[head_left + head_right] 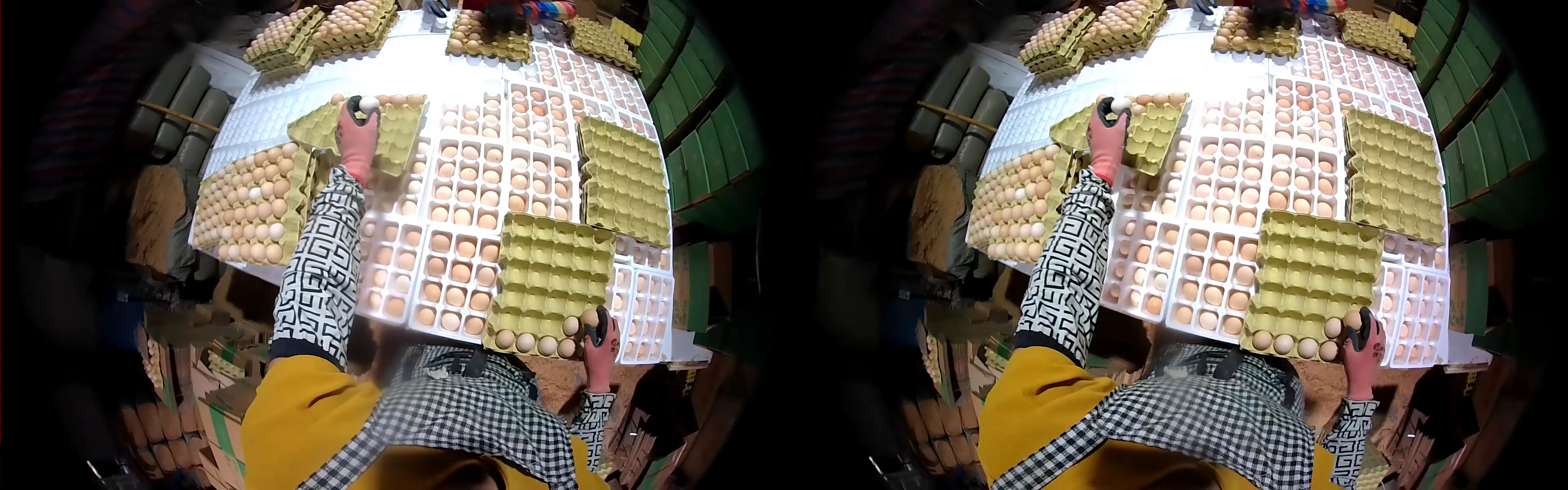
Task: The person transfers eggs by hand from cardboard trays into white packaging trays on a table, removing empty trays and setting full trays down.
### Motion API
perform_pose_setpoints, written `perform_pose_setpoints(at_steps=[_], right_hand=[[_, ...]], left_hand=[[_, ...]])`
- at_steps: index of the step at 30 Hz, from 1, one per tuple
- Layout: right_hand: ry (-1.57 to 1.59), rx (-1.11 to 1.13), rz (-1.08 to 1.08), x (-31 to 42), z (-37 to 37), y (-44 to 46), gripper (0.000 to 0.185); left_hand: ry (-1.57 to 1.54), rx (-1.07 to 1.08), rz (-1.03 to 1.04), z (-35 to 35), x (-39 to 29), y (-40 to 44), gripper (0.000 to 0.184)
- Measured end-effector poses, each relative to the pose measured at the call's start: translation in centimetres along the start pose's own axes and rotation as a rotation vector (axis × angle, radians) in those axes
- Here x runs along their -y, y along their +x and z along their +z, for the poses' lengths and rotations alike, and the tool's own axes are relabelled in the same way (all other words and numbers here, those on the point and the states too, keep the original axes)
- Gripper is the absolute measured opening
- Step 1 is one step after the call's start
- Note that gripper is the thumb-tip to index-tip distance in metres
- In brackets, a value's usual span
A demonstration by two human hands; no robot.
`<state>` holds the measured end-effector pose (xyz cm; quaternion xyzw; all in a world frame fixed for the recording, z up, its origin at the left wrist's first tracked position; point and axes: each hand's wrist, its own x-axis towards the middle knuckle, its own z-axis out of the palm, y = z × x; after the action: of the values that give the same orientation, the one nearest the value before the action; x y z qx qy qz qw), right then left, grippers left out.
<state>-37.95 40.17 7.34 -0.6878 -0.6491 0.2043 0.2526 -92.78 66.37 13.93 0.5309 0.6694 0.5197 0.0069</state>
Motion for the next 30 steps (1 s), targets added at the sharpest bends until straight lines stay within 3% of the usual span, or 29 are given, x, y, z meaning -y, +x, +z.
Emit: perform_pose_setpoints(at_steps=[4,6,9,13,16,19,21,23,24,25,26,27,28,29,30], right_hand=[[0.088,-0.040,0.108,0.8,0.9,-0.6,0.052],[-0.077,-0.054,0.098,0.9,1.3,-1.0,0.055],[-0.239,-0.065,0.074,1.4,1.8,-0.8,0.056],[-0.379,0.021,0.114,3.1,1.2,1.2,0.050],[-0.417,0.066,0.107,4.8,1.4,3.5,0.049],[-0.597,0.044,0.031,7.7,3.5,6.2,0.052],[-0.408,0.019,-0.023,12.5,6.1,10.0,0.058],[0.046,0.057,-0.034,18.3,11.5,14.2,0.059],[0.150,0.125,-0.040,22.1,14.1,16.3,0.056],[0.459,0.311,0.127,26.6,16.4,18.7,0.052],[0.638,0.301,0.085,26.3,22.6,21.7,0.049],[0.948,0.357,0.183,28.3,26.6,24.0,0.048],[0.802,0.390,0.306,32.4,26.6,25.5,0.045],[0.935,0.488,0.280,31.6,31.5,27.4,0.052],[0.840,0.400,0.199,30.6,37.0,28.7,0.052]], left_hand=[[0.375,0.182,0.008,0.7,4.0,4.1,0.053],[0.561,0.334,-0.077,1.1,5.7,5.4,0.059],[0.576,0.247,0.016,0.8,7.9,6.8,0.056],[0.866,0.319,0.003,-3.2,9.1,10.8,0.054],[0.986,0.384,-0.148,-6.2,12.6,14.6,0.061],[0.877,0.674,-0.308,-7.9,17.6,18.3,0.060],[0.361,0.846,-0.627,-8.8,19.0,18.5,0.058],[-0.161,0.925,-0.853,-9.7,18.7,17.1,0.052],[-0.064,1.025,-0.752,-9.7,18.9,17.6,0.048],[-0.142,0.872,-0.725,-9.4,21.8,16.8,0.045],[-0.019,0.978,-0.652,-9.8,21.0,17.3,0.042],[0.100,1.088,-0.572,-9.9,19.7,18.0,0.039],[0.181,1.082,-0.493,-9.7,19.3,18.2,0.025],[0.190,1.099,-0.412,-9.9,19.3,18.1,0.022],[0.087,1.063,-0.471,-10.0,18.7,17.7,0.023]])
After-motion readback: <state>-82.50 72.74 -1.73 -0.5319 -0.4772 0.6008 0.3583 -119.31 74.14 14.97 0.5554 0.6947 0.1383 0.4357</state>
